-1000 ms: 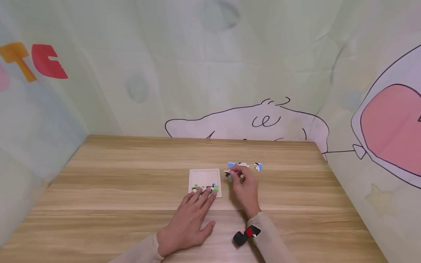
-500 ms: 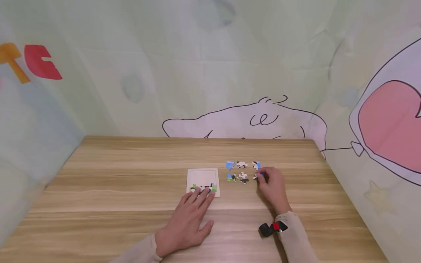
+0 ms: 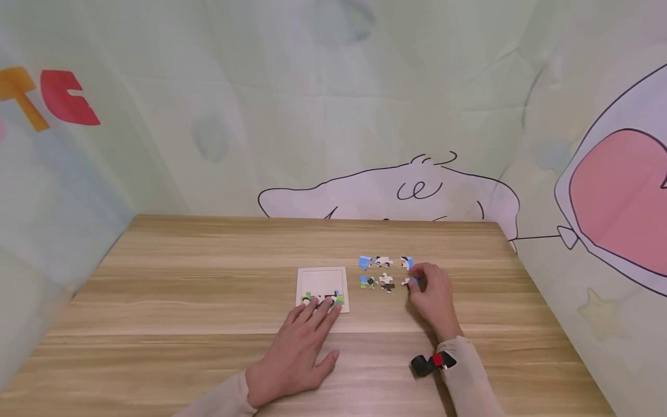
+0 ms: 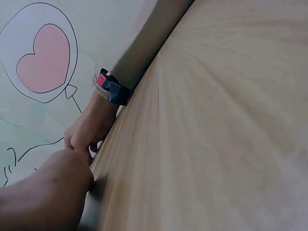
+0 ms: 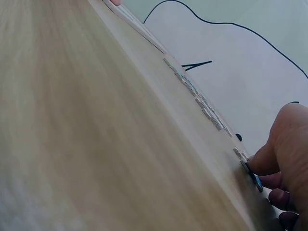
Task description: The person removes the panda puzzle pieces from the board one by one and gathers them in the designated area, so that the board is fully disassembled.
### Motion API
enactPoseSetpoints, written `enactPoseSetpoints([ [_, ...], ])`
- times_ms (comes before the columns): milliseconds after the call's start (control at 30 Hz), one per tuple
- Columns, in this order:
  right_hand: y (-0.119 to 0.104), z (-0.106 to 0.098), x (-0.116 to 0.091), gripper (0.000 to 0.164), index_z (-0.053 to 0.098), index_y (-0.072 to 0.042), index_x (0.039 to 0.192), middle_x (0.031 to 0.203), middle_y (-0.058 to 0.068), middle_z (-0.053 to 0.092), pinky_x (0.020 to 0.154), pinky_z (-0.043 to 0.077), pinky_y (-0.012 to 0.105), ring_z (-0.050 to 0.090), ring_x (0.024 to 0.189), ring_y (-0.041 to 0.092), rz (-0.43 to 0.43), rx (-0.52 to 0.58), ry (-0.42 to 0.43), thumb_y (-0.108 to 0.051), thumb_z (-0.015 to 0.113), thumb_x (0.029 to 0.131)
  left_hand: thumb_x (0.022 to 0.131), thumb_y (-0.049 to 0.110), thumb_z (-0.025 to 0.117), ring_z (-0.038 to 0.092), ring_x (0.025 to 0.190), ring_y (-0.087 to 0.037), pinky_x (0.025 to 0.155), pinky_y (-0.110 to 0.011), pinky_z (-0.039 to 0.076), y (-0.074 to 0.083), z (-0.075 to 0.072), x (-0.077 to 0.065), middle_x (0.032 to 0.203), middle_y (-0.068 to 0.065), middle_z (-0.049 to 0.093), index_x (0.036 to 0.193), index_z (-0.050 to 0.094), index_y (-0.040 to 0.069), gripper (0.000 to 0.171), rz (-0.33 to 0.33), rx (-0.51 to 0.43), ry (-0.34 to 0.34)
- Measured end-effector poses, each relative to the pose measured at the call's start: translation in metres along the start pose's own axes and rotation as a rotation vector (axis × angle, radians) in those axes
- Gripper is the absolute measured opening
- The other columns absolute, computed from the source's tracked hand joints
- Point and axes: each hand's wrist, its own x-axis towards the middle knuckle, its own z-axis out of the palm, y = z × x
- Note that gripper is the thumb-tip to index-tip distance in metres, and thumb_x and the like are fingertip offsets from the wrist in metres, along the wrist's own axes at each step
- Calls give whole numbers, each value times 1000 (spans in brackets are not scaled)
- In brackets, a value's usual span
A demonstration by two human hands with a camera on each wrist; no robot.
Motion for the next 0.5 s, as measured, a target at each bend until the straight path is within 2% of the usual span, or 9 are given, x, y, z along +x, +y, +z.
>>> enactPoseSetpoints([
  [133, -4, 3, -3, 23, 73, 0, 112, 102, 17, 73, 82, 42, 27, 60, 89, 22, -20, 78, 84, 3, 69, 90, 102, 54, 53, 46, 157, -36, 124, -52, 40, -1, 0, -1, 170, -11, 47, 165, 43, 11, 77, -3, 7, 3],
  [200, -10, 8, -5, 23, 74, 1, 111, 97, 17, 73, 76, 42, 21, 59, 84, 14, -66, 157, 146, 8, 69, 89, 102, 54, 53, 46, 157, -36, 124, -53, 40, -1, 0, -2, 170, -12, 46, 165, 43, 11, 77, -7, 4, -2],
  [267, -20, 16, -8, 23, 76, 1, 108, 91, 15, 73, 70, 42, 17, 56, 78, 7, -136, 229, 167, 11, 69, 89, 102, 53, 52, 44, 158, -37, 125, -53, 39, 0, 0, -3, 171, -12, 45, 165, 42, 11, 77, -13, -2, -8],
  [367, -47, 32, -15, 21, 78, 0, 109, 94, 16, 77, 70, 47, 15, 57, 79, 0, -232, 335, 78, 11, 68, 93, 103, 53, 50, 45, 157, -35, 123, -52, 40, 4, -1, -5, 172, -12, 43, 166, 41, 10, 77, -21, 6, -6],
  [500, -91, 52, -19, 21, 80, -5, 117, 107, 13, 81, 77, 54, 20, 62, 84, 2, -265, 369, -168, -2, 64, 103, 102, 53, 50, 51, 150, -31, 113, -46, 43, 9, -1, -5, 171, -10, 46, 163, 46, 10, 75, -25, 67, 38],
])
